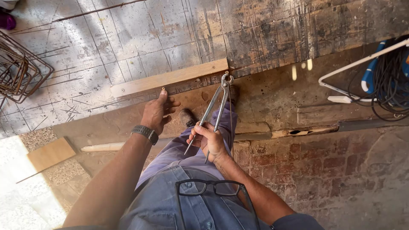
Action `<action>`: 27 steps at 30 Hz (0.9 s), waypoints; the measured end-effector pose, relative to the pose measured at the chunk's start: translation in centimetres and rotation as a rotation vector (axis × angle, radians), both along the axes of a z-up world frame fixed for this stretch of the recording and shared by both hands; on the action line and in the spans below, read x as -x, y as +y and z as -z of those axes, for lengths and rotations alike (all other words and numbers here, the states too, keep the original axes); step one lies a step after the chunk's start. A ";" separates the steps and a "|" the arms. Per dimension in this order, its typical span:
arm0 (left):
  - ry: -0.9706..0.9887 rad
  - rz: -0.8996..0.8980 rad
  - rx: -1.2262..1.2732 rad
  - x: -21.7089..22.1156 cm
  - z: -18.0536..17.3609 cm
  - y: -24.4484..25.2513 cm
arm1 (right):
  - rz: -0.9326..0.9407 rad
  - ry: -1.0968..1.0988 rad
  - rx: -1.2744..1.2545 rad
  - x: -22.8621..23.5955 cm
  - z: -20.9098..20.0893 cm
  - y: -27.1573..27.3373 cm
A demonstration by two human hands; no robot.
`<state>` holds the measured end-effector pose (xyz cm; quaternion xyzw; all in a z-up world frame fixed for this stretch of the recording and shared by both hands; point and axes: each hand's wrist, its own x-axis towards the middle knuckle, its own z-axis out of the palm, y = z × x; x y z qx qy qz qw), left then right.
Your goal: The person bends a rectangular metal wire frame using a pair of metal tongs on a wooden workbench. They repeatedly position the wire frame against a wooden guide, grip it with the tongs, and bend it into shape. The person also moves a stack of similar wire frames aside to clear the workspace.
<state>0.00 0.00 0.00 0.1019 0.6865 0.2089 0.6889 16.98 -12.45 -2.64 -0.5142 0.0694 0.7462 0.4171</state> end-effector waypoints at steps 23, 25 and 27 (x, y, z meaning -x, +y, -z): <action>0.022 -0.125 -0.048 -0.7 -0.5 -0.6 | -0.409 -0.768 -0.280 -12.3 -4.5 -0.8; -0.008 -0.155 -0.058 -0.3 -0.5 -0.4 | -0.304 -0.650 -0.326 -12.3 -6.3 0.3; -0.076 -0.184 -0.097 0.1 -0.6 -0.6 | -0.365 -0.578 -0.334 -13.3 -9.0 1.2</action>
